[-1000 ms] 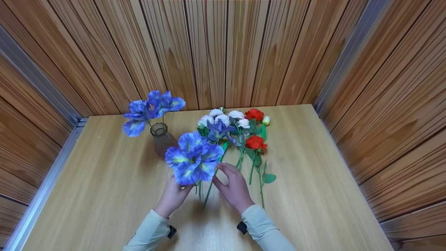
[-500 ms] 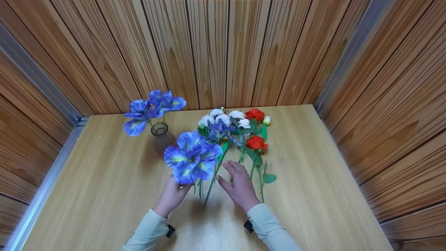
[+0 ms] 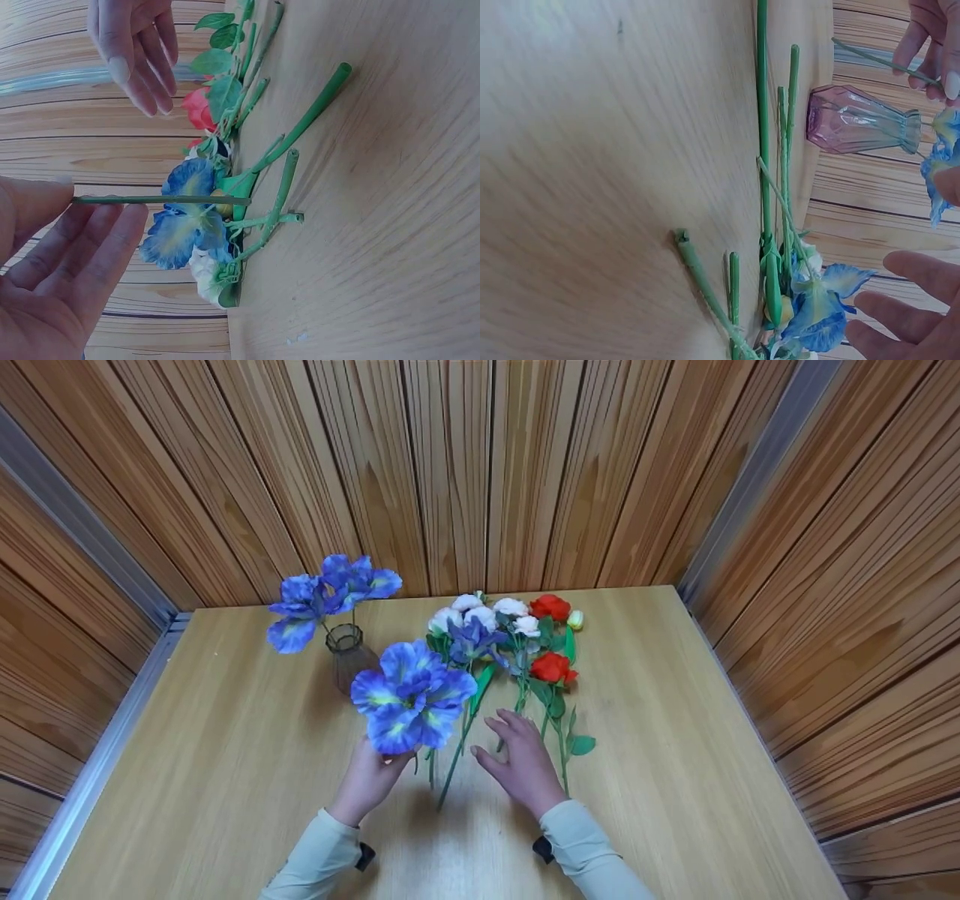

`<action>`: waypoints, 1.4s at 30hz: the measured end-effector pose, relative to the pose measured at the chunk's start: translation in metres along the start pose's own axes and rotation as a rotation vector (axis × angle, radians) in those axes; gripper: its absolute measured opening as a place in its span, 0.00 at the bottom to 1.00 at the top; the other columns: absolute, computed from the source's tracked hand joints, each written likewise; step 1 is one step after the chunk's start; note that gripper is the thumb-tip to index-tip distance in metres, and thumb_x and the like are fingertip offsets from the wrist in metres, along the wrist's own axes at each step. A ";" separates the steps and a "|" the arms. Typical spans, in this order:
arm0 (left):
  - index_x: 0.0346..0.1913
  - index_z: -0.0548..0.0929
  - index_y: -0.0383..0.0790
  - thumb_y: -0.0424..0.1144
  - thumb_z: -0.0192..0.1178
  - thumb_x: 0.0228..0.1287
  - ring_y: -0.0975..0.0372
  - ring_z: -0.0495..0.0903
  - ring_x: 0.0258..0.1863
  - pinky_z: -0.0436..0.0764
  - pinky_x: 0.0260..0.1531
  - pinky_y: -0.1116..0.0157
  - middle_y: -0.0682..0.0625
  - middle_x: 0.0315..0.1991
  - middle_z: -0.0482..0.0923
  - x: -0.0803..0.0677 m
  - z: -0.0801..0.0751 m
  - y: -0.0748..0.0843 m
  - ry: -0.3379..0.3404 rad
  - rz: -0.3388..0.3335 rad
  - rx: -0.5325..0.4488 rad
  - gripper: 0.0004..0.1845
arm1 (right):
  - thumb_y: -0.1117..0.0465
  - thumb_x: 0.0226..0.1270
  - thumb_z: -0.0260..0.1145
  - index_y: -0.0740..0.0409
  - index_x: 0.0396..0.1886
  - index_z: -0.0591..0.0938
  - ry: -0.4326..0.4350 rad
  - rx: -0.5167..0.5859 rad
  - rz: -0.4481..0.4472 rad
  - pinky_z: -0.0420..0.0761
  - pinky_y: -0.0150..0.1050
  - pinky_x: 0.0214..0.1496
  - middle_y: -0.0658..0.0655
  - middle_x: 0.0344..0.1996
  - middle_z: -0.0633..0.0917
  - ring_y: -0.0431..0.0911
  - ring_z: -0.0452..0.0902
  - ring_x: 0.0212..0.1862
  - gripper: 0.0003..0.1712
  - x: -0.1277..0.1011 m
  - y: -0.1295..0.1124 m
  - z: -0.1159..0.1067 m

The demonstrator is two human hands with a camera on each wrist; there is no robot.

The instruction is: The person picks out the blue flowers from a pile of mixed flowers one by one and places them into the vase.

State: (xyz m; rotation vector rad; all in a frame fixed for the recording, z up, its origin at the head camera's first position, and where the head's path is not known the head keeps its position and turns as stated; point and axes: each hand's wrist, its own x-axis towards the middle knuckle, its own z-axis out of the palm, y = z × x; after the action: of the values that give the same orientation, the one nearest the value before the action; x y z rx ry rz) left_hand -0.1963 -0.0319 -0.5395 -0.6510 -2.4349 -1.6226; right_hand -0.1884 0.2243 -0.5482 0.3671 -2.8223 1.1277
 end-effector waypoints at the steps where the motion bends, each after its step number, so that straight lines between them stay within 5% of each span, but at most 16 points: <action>1: 0.43 0.82 0.42 0.23 0.56 0.62 0.63 0.81 0.40 0.81 0.36 0.71 0.53 0.39 0.81 0.000 0.000 0.000 0.003 -0.001 0.005 0.13 | 0.45 0.63 0.67 0.55 0.62 0.76 0.000 0.004 0.006 0.63 0.57 0.65 0.57 0.67 0.68 0.55 0.59 0.68 0.32 0.000 0.000 0.000; 19: 0.44 0.81 0.43 0.24 0.58 0.63 0.62 0.80 0.39 0.82 0.36 0.70 0.52 0.40 0.80 0.011 -0.019 -0.001 0.077 -0.002 0.045 0.12 | 0.36 0.61 0.63 0.52 0.63 0.76 -0.008 0.031 0.018 0.61 0.58 0.66 0.55 0.67 0.68 0.54 0.57 0.69 0.36 -0.007 0.008 -0.001; 29: 0.38 0.81 0.42 0.24 0.59 0.61 0.62 0.81 0.36 0.82 0.33 0.69 0.53 0.36 0.80 0.017 -0.037 -0.002 0.167 0.018 0.082 0.09 | 0.36 0.60 0.63 0.52 0.64 0.75 -0.018 0.043 0.040 0.63 0.56 0.66 0.55 0.67 0.68 0.53 0.59 0.69 0.37 -0.008 0.008 -0.003; 42: 0.34 0.81 0.41 0.27 0.60 0.63 0.62 0.81 0.35 0.83 0.32 0.68 0.51 0.33 0.80 0.022 -0.048 -0.004 0.200 0.030 0.110 0.06 | 0.41 0.62 0.66 0.55 0.63 0.76 -0.008 0.029 0.021 0.63 0.58 0.65 0.57 0.67 0.68 0.56 0.60 0.68 0.34 -0.010 0.010 0.000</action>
State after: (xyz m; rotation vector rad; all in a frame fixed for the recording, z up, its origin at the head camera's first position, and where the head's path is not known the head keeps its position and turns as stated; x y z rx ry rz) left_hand -0.2232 -0.0707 -0.5153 -0.4810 -2.3381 -1.4538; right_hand -0.1811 0.2334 -0.5566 0.3458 -2.8260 1.1755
